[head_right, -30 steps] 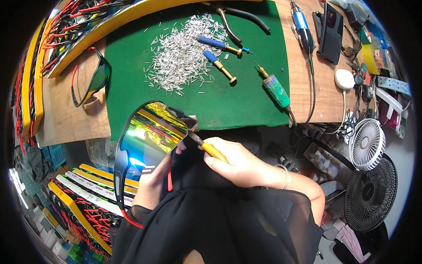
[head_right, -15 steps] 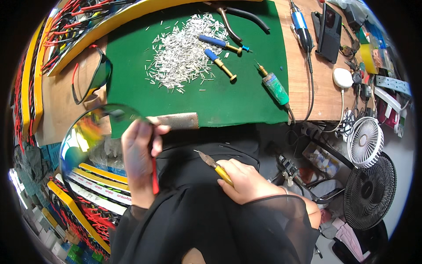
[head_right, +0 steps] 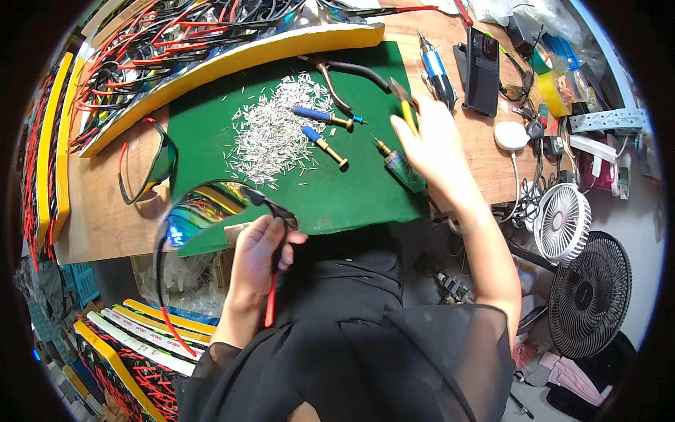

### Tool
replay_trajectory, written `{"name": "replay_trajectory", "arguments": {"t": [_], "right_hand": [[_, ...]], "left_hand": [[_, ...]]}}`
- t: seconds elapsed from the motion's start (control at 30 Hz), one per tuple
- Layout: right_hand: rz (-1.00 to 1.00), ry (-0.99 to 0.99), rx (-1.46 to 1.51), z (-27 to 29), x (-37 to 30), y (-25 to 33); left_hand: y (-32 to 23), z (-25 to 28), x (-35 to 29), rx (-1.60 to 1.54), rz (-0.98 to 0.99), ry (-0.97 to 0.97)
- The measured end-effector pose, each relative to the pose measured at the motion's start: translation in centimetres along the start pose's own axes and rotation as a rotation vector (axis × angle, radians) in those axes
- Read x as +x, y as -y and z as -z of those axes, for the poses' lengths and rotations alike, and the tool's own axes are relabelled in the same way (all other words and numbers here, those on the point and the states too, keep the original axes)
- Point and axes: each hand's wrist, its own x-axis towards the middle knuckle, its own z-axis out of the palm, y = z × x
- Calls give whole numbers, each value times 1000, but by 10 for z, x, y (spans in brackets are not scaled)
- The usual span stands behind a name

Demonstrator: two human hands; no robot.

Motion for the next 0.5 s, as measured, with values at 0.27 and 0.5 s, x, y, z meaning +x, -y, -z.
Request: {"name": "replay_trajectory", "arguments": {"t": [0.27,0.5], "right_hand": [[161,-174,-362,-21,7,-1],[-41,655,746,11,-35,111]], "left_hand": [[28,5,1,-74,7,32],[27,-1,-1,128,29,-25]]}}
